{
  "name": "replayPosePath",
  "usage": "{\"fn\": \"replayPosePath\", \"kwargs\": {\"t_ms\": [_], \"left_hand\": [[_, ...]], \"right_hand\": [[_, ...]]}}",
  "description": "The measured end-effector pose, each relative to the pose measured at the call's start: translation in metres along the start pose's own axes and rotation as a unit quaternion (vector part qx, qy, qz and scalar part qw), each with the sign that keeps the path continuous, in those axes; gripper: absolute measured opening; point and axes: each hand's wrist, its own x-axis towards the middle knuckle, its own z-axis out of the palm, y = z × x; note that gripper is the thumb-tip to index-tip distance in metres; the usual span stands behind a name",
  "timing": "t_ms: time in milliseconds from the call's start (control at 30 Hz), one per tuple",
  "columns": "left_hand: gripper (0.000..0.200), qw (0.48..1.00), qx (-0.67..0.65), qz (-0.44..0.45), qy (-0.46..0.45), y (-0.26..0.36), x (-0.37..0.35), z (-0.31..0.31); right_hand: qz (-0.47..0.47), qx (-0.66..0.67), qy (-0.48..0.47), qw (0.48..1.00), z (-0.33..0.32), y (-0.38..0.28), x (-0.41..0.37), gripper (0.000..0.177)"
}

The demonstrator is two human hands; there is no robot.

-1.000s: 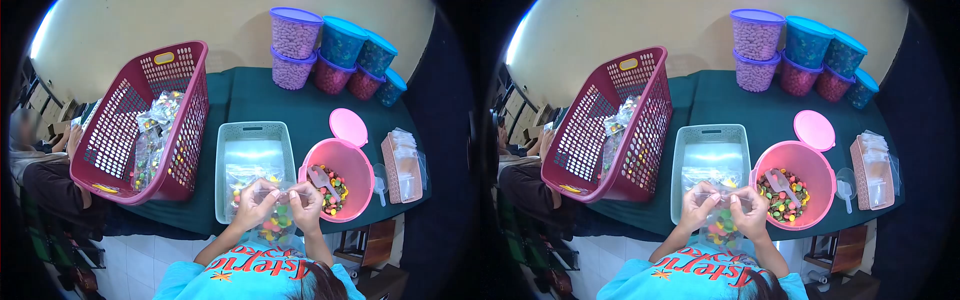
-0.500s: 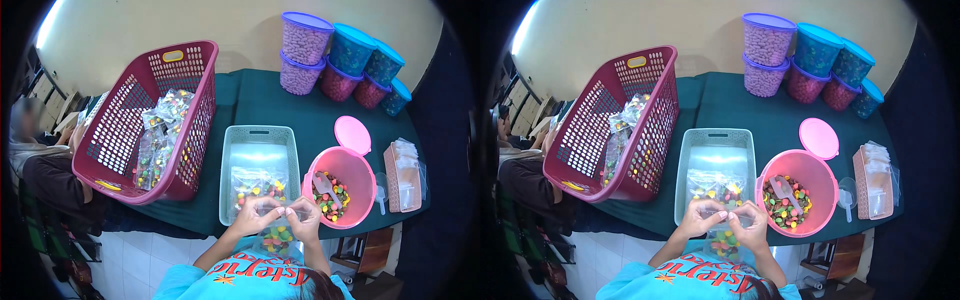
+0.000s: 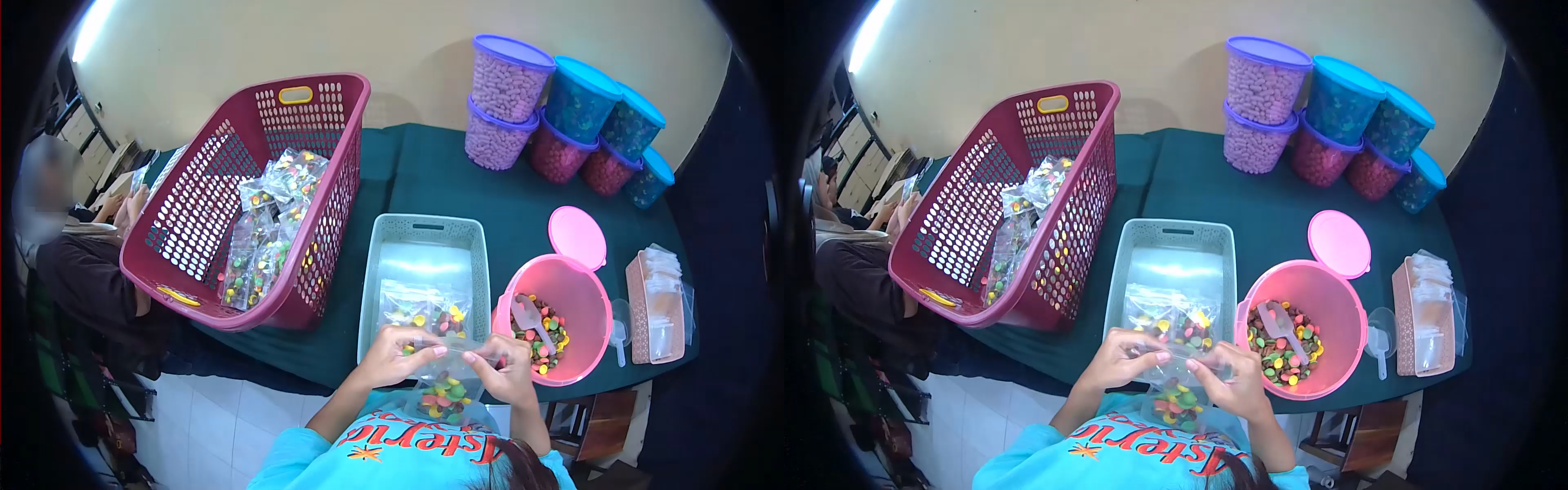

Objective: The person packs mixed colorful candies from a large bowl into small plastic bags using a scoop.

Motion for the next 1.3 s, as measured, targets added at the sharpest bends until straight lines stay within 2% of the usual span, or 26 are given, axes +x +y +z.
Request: {"fn": "replayPosePath", "kwargs": {"t_ms": [33, 100, 233, 300, 400, 433, 467, 500, 567, 600, 633, 700, 733, 800, 900, 967, 1000, 1033, 1100, 1133, 1167, 1200, 1233, 1300], "left_hand": [[0.01, 1.0, 0.0, -0.008, -0.001, -0.001, -0.004, -0.001], [0.012, 0.998, 0.008, 0.065, 0.026, -0.004, -0.011, -0.002], [0.01, 1.0, -0.007, 0.019, -0.002, 0.009, -0.027, -0.005], [0.009, 0.999, 0.004, 0.032, -0.016, 0.013, -0.035, -0.006], [0.006, 0.989, 0.021, 0.144, -0.029, 0.015, -0.032, -0.008], [0.006, 0.989, 0.022, 0.142, -0.032, 0.011, -0.031, -0.008], [0.007, 0.996, -0.033, 0.076, 0.024, 0.006, -0.03, -0.008], [0.008, 0.993, -0.089, 0.01, 0.08, 0.002, -0.027, -0.008], [0.015, 0.971, -0.136, 0.009, 0.196, -0.01, -0.011, -0.003], [0.016, 0.968, -0.126, -0.018, 0.215, -0.018, -0.002, -0.004], [0.017, 0.964, -0.115, -0.046, 0.234, -0.026, 0.007, -0.006], [0.017, 0.965, -0.095, -0.07, 0.235, -0.046, 0.023, -0.007], [0.018, 0.965, -0.074, -0.095, 0.235, -0.056, 0.03, -0.006], [0.018, 0.966, -0.069, -0.101, 0.228, -0.073, 0.042, 0.0], [0.017, 0.972, -0.039, -0.091, 0.212, -0.089, 0.058, 0.015], [0.021, 0.974, -0.004, -0.144, 0.174, -0.079, 0.064, 0.026], [0.032, 0.978, 0.085, -0.169, 0.091, -0.095, 0.065, 0.022], [0.032, 0.979, 0.085, -0.164, 0.084, -0.101, 0.063, 0.026], [0.047, 0.981, 0.135, -0.095, 0.099, -0.106, 0.058, 0.032], [0.054, 0.984, 0.109, -0.129, 0.058, -0.104, 0.056, 0.028], [0.054, 0.985, 0.11, -0.125, 0.051, -0.1, 0.052, 0.025], [0.055, 0.989, 0.086, -0.094, 0.07, -0.091, 0.047, 0.024], [0.056, 0.992, 0.061, -0.062, 0.086, -0.083, 0.042, 0.022], [0.053, 0.995, 0.038, -0.061, 0.062, -0.068, 0.035, 0.015]], "right_hand": [[0.006, 0.004, -0.001, 1.0, -0.002, -0.003, -0.003, 0.011], [-0.003, 0.019, -0.015, 1.0, -0.006, -0.006, -0.008, 0.01], [0.007, 0.053, -0.031, 0.998, -0.012, -0.015, -0.025, 0.007], [-0.013, 0.066, -0.062, 0.996, -0.018, -0.028, -0.028, 0.005], [0.014, 0.096, -0.063, 0.993, -0.016, -0.025, -0.033, 0.004], [0.023, 0.095, -0.067, 0.993, -0.013, -0.017, -0.034, 0.012], [0.032, 0.093, -0.071, 0.993, -0.011, -0.01, -0.034, 0.022], [0.033, 0.093, -0.069, 0.993, -0.008, -0.009, -0.034, 0.022], [0.144, 0.171, -0.1, 0.97, -0.003, -0.008, -0.032, 0.052], [0.143, 0.067, -0.168, 0.973, -0.005, 0.003, -0.036, 0.071], [0.16, 0.02, -0.161, 0.974, -0.003, -0.001, -0.034, 0.069], [0.094, -0.082, -0.169, 0.978, -0.003, 0.008, -0.039, 0.062], [0.095, -0.081, -0.168, 0.978, -0.007, 0.01, -0.042, 0.062], [0.116, -0.138, -0.279, 0.943, -0.019, 0.011, -0.045, 0.059], [0.14, -0.144, -0.308, 0.93, -0.03, 0.009, -0.042, 0.055], [0.126, -0.153, -0.292, 0.936, -0.032, 0.01, -0.04, 0.053], [0.133, -0.136, -0.289, 0.938, -0.032, 0.012, -0.039, 0.052], [0.139, -0.117, -0.286, 0.941, -0.031, 0.013, -0.038, 0.052], [0.132, -0.124, -0.282, 0.942, -0.029, 0.013, -0.033, 0.052], [0.099, -0.125, -0.289, 0.944, -0.026, 0.013, -0.032, 0.052], [0.066, -0.127, -0.294, 0.945, -0.025, 0.013, -0.031, 0.052], [0.091, -0.125, -0.329, 0.932, -0.025, 0.009, -0.029, 0.053], [0.097, -0.129, -0.318, 0.934, -0.024, 0.008, -0.031, 0.053], [0.057, -0.114, -0.298, 0.946, -0.022, 0.009, -0.039, 0.053]]}}
